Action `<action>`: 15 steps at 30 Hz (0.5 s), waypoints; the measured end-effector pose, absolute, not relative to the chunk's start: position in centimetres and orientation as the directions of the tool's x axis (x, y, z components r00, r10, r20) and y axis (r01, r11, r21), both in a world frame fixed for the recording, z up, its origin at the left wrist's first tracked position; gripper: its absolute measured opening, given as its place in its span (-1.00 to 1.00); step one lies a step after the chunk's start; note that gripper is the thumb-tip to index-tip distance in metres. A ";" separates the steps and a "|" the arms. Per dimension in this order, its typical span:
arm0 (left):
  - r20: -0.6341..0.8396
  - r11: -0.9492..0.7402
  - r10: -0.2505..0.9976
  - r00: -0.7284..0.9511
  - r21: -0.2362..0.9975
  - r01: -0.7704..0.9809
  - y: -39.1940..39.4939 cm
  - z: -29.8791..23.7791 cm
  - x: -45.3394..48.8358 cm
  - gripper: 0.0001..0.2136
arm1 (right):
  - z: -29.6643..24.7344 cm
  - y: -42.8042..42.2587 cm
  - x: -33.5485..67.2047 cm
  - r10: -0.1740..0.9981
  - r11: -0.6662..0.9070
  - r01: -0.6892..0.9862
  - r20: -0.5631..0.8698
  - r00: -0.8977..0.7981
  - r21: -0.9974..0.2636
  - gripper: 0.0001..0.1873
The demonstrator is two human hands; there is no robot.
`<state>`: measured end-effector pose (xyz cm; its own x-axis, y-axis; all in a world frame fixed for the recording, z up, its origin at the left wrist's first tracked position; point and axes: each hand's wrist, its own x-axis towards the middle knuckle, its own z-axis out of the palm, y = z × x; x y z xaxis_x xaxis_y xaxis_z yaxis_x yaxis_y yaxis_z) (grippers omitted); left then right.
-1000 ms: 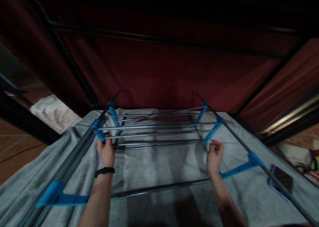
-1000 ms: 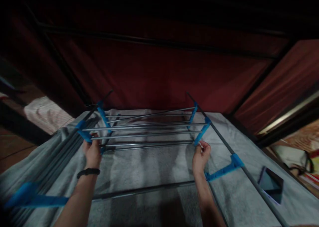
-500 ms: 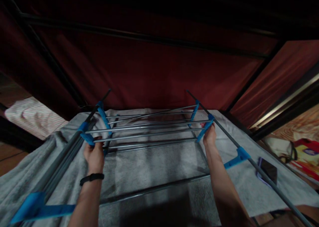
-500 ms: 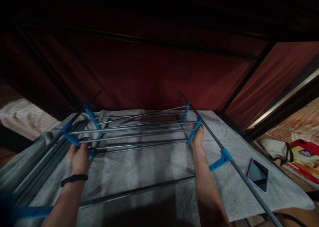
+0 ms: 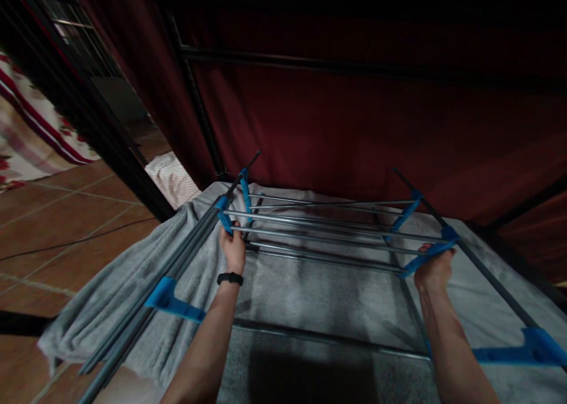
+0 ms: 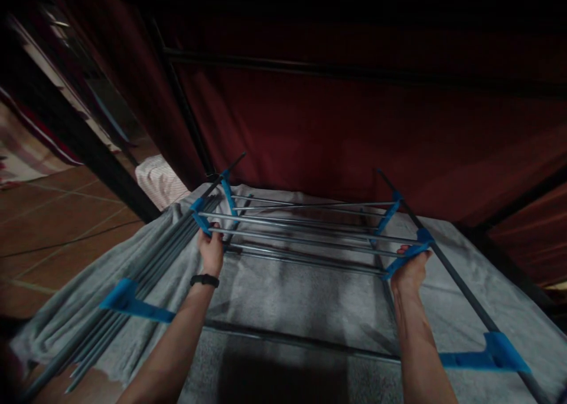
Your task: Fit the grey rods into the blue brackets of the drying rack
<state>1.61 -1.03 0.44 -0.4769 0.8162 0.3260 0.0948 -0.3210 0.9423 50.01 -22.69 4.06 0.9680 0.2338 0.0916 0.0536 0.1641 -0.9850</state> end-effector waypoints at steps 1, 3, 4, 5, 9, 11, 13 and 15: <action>0.344 -0.335 0.808 -0.478 0.936 0.107 -1.1 0.5 1.6 -0.70 | 4.1 -22.7 50.0 0.202 0.157 0.037 0.068 0.977 -0.987 -0.53; 0.379 -0.361 0.791 -0.481 0.923 0.133 -1.3 0.5 1.7 -0.72 | 4.1 -22.6 49.9 0.144 0.154 0.015 0.038 0.989 -0.988 -0.53; 0.391 -0.369 0.784 -0.483 0.918 0.145 -1.3 0.5 1.7 -0.73 | 4.0 -22.5 49.9 0.149 0.154 0.019 0.042 0.988 -0.988 -0.52; 0.400 -0.372 0.778 -0.485 0.915 0.157 -1.3 0.5 1.7 -0.74 | 4.0 -22.5 49.8 0.152 0.154 0.025 0.049 0.987 -0.988 -0.51; 0.412 -0.354 0.747 -0.522 0.911 0.214 -1.2 0.5 2.0 -0.79 | 3.9 -22.3 49.5 0.129 0.135 0.007 0.025 0.991 -0.991 -0.48; 0.417 -0.345 0.735 -0.535 0.909 0.234 -1.2 0.5 2.2 -0.83 | 3.9 -22.2 49.4 0.121 0.147 0.005 0.023 0.992 -0.989 -0.49; 0.423 -0.346 0.735 -0.531 0.906 0.244 -1.2 0.6 2.2 -0.87 | 3.9 -22.0 49.4 0.116 0.175 0.004 0.025 0.993 -0.985 -0.50; 0.428 -0.347 0.738 -0.522 0.904 0.251 -1.4 0.8 2.1 -0.88 | 3.9 -21.9 49.5 0.112 0.204 -0.008 0.015 0.994 -0.979 -0.51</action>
